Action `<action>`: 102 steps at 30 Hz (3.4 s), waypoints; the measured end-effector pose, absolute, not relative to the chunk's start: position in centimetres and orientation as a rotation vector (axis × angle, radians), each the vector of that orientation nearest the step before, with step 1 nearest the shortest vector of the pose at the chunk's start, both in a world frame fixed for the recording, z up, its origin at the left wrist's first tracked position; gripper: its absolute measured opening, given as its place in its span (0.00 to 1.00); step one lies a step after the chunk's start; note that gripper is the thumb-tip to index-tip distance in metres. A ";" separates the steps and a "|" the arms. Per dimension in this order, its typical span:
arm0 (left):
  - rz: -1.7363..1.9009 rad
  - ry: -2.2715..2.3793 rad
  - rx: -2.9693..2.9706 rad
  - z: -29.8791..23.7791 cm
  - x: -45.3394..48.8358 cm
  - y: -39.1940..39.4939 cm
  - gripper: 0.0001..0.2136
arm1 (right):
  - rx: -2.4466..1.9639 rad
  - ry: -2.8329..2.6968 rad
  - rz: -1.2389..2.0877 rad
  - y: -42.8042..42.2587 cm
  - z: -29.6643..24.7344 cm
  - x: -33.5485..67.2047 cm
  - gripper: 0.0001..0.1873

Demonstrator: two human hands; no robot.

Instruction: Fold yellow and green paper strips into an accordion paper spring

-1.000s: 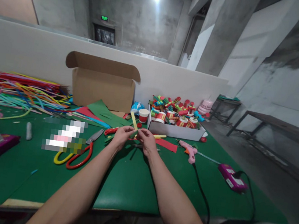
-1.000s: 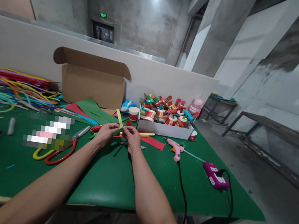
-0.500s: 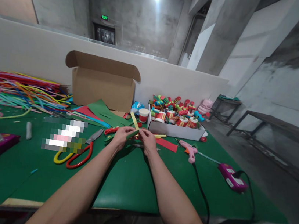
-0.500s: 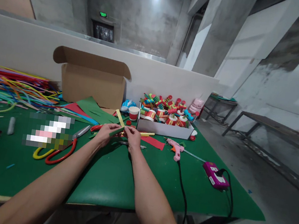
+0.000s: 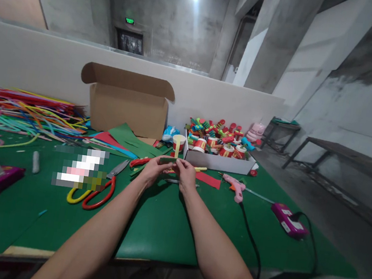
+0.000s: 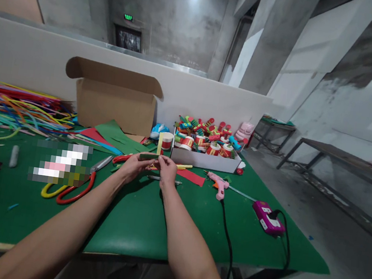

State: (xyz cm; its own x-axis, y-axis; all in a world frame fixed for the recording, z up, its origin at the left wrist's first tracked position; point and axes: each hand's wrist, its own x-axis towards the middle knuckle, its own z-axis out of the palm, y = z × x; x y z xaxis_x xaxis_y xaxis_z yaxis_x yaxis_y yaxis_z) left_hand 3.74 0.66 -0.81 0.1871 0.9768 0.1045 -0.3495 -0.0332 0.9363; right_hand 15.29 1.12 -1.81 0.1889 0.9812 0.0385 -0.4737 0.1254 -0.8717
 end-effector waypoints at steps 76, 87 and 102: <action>1.468 0.984 0.954 -1.4 2.8 1.9 0.21 | -0.893 -0.832 1.296 1.4 -2.2 15.7 0.13; 1.346 0.916 1.134 -1.5 3.8 1.3 0.20 | -0.899 -0.915 1.320 0.7 -2.1 15.0 0.15; 1.358 0.924 1.047 -1.6 3.7 1.5 0.20 | -0.978 -0.951 1.250 0.9 -2.2 15.2 0.12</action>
State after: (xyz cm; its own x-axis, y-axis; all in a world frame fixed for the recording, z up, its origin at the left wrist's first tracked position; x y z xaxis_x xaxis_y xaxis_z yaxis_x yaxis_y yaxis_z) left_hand 3.72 1.52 -1.61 0.0269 0.9970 0.0720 -0.2991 -0.0607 0.9523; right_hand 15.16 0.92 -2.17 0.0807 0.9960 0.0384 -0.3032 0.0612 -0.9510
